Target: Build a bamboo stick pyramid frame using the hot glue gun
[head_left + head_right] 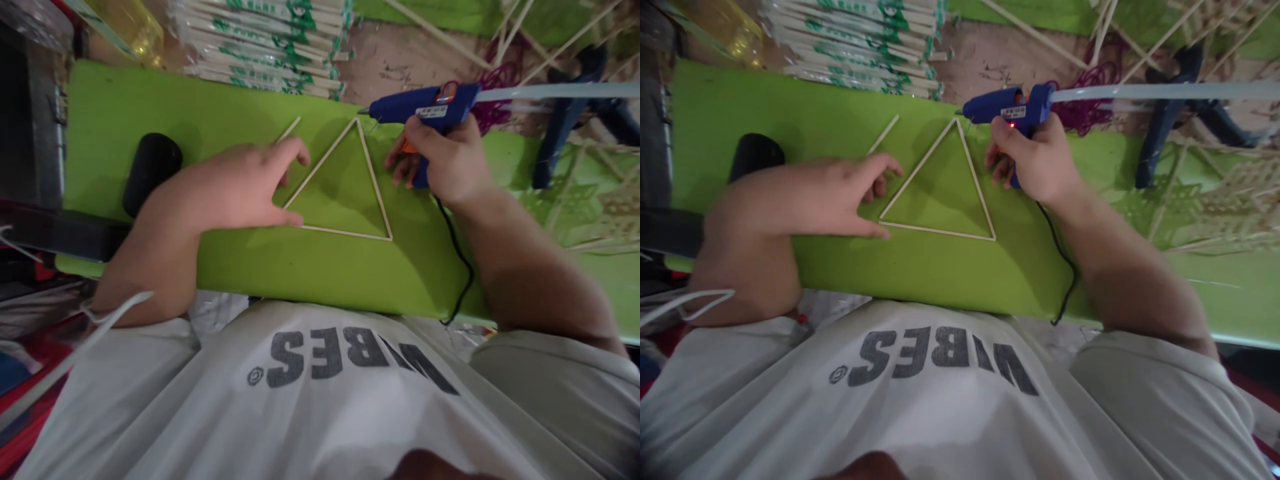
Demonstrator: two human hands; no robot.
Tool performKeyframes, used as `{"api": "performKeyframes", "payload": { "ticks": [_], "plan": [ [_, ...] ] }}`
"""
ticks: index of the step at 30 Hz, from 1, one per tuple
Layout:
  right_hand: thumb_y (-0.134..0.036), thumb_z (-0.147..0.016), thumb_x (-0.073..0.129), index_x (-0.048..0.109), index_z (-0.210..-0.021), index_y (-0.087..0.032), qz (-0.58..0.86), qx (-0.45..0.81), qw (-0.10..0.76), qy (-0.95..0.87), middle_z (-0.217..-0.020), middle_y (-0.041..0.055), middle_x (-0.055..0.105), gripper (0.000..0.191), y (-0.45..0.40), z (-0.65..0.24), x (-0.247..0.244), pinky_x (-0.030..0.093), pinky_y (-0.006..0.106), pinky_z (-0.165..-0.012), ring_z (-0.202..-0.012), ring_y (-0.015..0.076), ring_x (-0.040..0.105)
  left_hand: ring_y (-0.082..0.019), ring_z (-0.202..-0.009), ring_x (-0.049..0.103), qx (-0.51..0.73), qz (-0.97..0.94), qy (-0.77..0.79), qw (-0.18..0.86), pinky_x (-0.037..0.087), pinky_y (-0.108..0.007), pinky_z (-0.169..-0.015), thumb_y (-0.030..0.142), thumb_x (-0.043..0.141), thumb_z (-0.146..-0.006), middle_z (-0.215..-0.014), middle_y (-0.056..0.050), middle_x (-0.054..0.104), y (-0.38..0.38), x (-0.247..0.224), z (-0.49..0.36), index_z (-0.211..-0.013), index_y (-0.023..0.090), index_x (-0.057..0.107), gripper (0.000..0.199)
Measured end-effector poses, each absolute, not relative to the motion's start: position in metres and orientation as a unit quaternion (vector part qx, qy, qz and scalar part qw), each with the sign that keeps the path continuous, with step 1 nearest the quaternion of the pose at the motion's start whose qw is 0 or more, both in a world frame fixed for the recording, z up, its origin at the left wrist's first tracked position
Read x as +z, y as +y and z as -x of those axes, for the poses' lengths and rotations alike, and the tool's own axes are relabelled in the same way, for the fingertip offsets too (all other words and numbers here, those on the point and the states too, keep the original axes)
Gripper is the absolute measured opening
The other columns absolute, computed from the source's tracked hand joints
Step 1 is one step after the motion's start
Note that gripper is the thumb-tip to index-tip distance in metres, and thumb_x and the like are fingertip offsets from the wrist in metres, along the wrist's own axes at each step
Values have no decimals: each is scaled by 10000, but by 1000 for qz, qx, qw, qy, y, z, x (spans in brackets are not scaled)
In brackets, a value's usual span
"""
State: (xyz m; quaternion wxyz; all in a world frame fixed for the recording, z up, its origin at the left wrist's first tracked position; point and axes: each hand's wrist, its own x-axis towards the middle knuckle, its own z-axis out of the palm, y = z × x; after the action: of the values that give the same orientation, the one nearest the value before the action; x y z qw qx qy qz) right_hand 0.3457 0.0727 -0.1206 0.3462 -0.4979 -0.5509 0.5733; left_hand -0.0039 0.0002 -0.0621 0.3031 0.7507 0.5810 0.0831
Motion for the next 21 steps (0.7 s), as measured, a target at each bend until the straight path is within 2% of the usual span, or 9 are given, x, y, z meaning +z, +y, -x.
{"api": "performKeyframes", "payload": {
  "ticks": [3,5,11,14,17,21],
  "plan": [
    [-939,-831,1010,769,-735,-259,491,576,343,-556,-752,72,809,728,70,-345,-117,427,328,-379,-509,184,692,-263,-823,721,-41,-793,513,326,622,-370,-819,374,1113,-757,-976,-23,758,-5,-64,20,-1340,289,719,709],
    [-890,-919,977,759,-755,-265,493,570,342,-561,-778,76,816,682,70,-346,-118,436,330,-392,-534,185,702,-263,-812,696,-61,-802,505,314,604,-370,-807,324,1103,-716,-986,-25,751,-4,-69,22,-1350,292,686,759],
    [-948,-850,999,730,-798,-253,485,576,343,-561,-788,107,815,746,77,-350,-132,454,353,-414,-510,189,686,-364,-961,800,2,-764,542,350,640,-434,-891,382,1067,-750,-918,-26,680,0,-84,20,-1189,291,691,585],
    [-963,-830,1001,717,-792,-259,489,577,340,-559,-784,104,814,760,77,-349,-133,441,353,-413,-513,183,675,-356,-993,812,-16,-784,522,336,652,-433,-932,397,1025,-793,-952,-16,665,1,-83,21,-1246,280,681,580],
    [-965,-843,989,716,-790,-271,489,578,340,-558,-785,91,808,747,73,-346,-127,441,369,-411,-516,182,662,-344,-949,791,-55,-798,509,318,658,-444,-942,322,1018,-772,-943,-9,671,1,-74,18,-1320,284,686,642],
    [-879,-878,1010,738,-830,-293,493,584,347,-544,-777,39,794,648,67,-340,-115,419,379,-402,-514,184,673,-330,-929,760,-50,-788,517,332,655,-432,-936,350,1055,-795,-939,-36,727,0,-58,11,-1285,275,711,604]
  ]
}}
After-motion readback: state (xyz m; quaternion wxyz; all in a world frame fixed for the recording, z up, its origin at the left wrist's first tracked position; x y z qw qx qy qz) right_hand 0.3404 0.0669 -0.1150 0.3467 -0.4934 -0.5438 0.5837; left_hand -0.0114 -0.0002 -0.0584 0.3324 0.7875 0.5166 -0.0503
